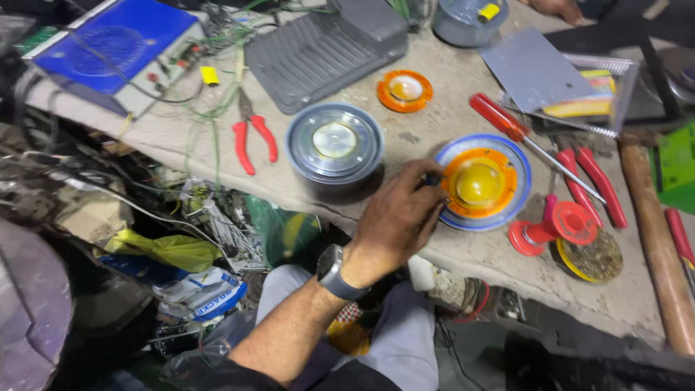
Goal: The person uses a soldering iron and pliers to attach small metal pins to a circular orange and blue electronic component. They repeatedly heat the pins and apply solder to secure them in place.
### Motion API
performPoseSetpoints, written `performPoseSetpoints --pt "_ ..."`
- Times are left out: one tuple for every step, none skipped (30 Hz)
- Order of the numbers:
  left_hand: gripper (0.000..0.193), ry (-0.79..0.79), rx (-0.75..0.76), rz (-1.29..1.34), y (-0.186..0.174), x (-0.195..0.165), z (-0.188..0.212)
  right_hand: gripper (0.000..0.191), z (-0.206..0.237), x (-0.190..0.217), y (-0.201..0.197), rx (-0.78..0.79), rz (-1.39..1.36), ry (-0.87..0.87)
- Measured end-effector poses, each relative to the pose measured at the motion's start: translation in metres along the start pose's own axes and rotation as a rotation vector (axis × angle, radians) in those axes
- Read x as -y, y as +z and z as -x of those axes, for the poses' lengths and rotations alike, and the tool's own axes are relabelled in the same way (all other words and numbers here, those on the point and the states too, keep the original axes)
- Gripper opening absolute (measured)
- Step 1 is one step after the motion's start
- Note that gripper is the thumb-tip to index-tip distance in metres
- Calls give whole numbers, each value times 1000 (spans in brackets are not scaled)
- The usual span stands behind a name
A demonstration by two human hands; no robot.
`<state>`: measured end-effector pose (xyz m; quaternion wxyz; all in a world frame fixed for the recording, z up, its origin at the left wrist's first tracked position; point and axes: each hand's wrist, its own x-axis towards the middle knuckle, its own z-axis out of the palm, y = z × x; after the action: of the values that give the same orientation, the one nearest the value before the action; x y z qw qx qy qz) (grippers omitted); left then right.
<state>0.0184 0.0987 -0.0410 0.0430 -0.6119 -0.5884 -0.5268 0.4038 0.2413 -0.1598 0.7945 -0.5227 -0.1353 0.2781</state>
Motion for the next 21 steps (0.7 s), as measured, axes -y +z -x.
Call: performPoseSetpoints --pt "20 -12 6 9 2 -1 0 28 -9 14 -18 -25 -11 2" --pt "19 9 -9 -5 3 -2 0 28 -23 31 -45 -47 -24 6" --pt "19 34 -10 2 2 -4 0 28 -39 48 -78 -70 -37 6" --pt "23 135 -42 -31 4 -7 -1 28 -53 72 -122 -70 -65 11" --pt "22 -4 80 69 3 -9 1 28 -68 69 -147 -78 -92 7" --pt "26 51 93 -56 4 -11 3 28 -82 66 -172 -68 -122 -2" --pt "21 90 66 -43 6 -13 8 28 -91 64 -193 -55 -138 -39" --pt "15 35 97 -28 9 -13 14 23 -97 62 -208 -62 -137 -71" --pt "12 -20 127 -14 14 -12 20 19 -97 59 -215 50 -218 -147" --pt "11 -76 156 -2 19 -9 29 16 -93 60 -217 65 -187 -200" --pt "14 -186 187 46 28 -5 36 15 -87 58 -211 85 -160 -241" --pt "18 -298 212 89 38 0 44 14 -78 62 -202 120 -136 -268" --pt "20 -308 229 44 43 6 50 14 -69 68 -192 123 -134 -291" --pt "22 -321 236 -9 47 13 55 15 -62 72 -179 137 -135 -308" --pt "24 -336 234 -68 47 16 58 16 -54 79 -168 160 -139 -321" --pt "26 -357 225 -134 49 23 59 16 -49 74 -154 159 -147 -322" --pt "26 -324 207 -132 46 24 60 17 -44 76 -144 163 -158 -318" --pt "25 -292 189 -131 45 26 59 17 -44 71 -135 171 -172 -313" --pt "21 -204 164 -59 36 24 57 17 -39 68 -129 193 -160 -291" --pt "18 -131 149 -41 32 22 53 18 -39 60 -122 216 -148 -268" --pt "16 -59 135 -24 29 18 49 19 -38 52 -117 239 -134 -249"
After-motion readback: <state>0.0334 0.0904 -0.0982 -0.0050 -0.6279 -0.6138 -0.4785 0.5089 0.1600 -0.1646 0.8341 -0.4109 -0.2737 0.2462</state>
